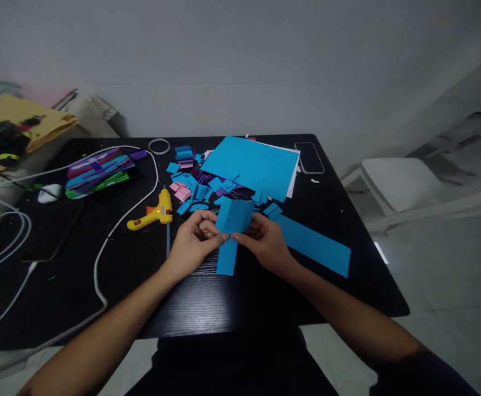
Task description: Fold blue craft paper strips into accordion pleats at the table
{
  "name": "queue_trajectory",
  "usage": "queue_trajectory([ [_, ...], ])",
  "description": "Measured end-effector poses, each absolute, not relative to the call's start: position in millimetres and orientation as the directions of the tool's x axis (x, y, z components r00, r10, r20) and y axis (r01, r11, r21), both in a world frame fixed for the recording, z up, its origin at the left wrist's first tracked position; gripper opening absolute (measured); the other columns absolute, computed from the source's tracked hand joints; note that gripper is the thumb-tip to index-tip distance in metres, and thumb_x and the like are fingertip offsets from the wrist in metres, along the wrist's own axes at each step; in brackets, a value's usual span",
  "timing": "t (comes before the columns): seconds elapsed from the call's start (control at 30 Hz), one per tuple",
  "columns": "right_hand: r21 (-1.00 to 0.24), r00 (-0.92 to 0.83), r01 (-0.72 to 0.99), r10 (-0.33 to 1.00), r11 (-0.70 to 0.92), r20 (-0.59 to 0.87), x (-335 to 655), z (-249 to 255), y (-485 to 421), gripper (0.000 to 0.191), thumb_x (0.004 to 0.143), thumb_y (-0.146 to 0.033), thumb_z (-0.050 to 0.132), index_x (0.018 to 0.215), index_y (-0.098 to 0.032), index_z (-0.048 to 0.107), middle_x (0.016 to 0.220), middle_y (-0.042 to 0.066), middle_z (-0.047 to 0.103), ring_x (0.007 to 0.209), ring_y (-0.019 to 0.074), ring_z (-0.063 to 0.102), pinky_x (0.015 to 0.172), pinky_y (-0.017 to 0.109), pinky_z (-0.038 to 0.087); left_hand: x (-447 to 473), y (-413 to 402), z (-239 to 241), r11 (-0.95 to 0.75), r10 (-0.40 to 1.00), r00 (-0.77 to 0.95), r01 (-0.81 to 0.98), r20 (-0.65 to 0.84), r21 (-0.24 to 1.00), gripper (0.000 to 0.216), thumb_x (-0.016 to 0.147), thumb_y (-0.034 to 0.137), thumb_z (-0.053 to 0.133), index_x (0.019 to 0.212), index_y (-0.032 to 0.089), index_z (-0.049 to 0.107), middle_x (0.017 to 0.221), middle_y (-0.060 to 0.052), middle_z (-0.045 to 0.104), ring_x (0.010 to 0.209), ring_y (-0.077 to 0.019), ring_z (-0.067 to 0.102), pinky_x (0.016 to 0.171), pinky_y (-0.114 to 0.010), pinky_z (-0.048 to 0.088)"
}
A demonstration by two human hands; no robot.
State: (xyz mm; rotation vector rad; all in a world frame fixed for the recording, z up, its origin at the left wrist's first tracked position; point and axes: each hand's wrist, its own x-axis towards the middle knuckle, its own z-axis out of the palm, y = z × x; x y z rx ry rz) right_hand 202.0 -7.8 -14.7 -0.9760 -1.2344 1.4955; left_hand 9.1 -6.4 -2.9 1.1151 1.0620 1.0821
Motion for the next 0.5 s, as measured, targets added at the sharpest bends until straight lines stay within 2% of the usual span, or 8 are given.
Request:
queue_trajectory([
  [0.17, -0.984, -0.235, -0.168, 0.972, -0.052, -0.011, 203, -14, -7, 0.028, 0.082, -0.038, 0.082, 0.101, -0.021, 0.070, 0.096, 0.006, 0.080, 0.087, 0.0226, 0.077, 0.082, 0.042, 0.065, 7, -5, -1, 0.100, 0.981, 0.178, -0.100, -0.081, 0.990, 0.043, 0.073, 0.029, 0.087, 0.107, 0.016, 0.065, 0.068, 0.002, 0.071, 0.060, -0.0138, 0.067, 0.063, -0.026, 0.055],
  [0.27, -0.990, -0.230, -0.139, 0.972, 0.006, 0.038, 205, -11, -6, 0.021, 0.084, -0.038, 0.080, 0.094, -0.021, 0.071, 0.093, 0.004, 0.079, 0.084, 0.0210, 0.075, 0.081, 0.040, 0.063, 6, -5, 2, 0.045, 0.983, 0.178, -0.046, -0.036, 0.998, 0.030, 0.075, 0.030, 0.086, 0.099, 0.016, 0.073, 0.070, 0.000, 0.072, 0.063, -0.0142, 0.067, 0.064, -0.026, 0.055],
  [0.33, -0.992, -0.235, -0.112, 0.969, 0.051, 0.076, 206, -8, -6, 0.018, 0.084, -0.036, 0.080, 0.093, -0.022, 0.073, 0.092, 0.003, 0.078, 0.084, 0.0204, 0.074, 0.080, 0.039, 0.061, 4, -6, 5, -0.031, 0.987, 0.159, 0.003, 0.031, 1.000, 0.021, 0.076, 0.029, 0.085, 0.090, 0.017, 0.077, 0.077, -0.002, 0.072, 0.063, -0.0129, 0.064, 0.062, -0.025, 0.053],
  [0.43, -0.987, -0.201, -0.064, 0.967, 0.145, 0.155, 208, -6, -5, 0.016, 0.084, -0.031, 0.079, 0.097, -0.024, 0.074, 0.101, 0.004, 0.075, 0.093, 0.0212, 0.071, 0.084, 0.038, 0.058, 1, -5, 7, -0.199, 0.974, 0.122, 0.048, 0.192, 0.979, 0.011, 0.075, 0.027, 0.085, 0.082, 0.020, 0.081, 0.086, -0.004, 0.070, 0.069, -0.0130, 0.061, 0.062, -0.025, 0.050],
  [0.5, -0.988, -0.151, -0.030, 0.976, 0.154, 0.156, 208, -6, -4, 0.013, 0.086, -0.031, 0.076, 0.098, -0.024, 0.075, 0.104, 0.005, 0.073, 0.096, 0.0212, 0.068, 0.085, 0.037, 0.057, -2, -3, 7, -0.281, 0.956, 0.106, 0.052, 0.274, 0.958, 0.007, 0.075, 0.027, 0.085, 0.079, 0.022, 0.083, 0.086, -0.005, 0.067, 0.073, -0.0145, 0.061, 0.063, -0.025, 0.049],
])
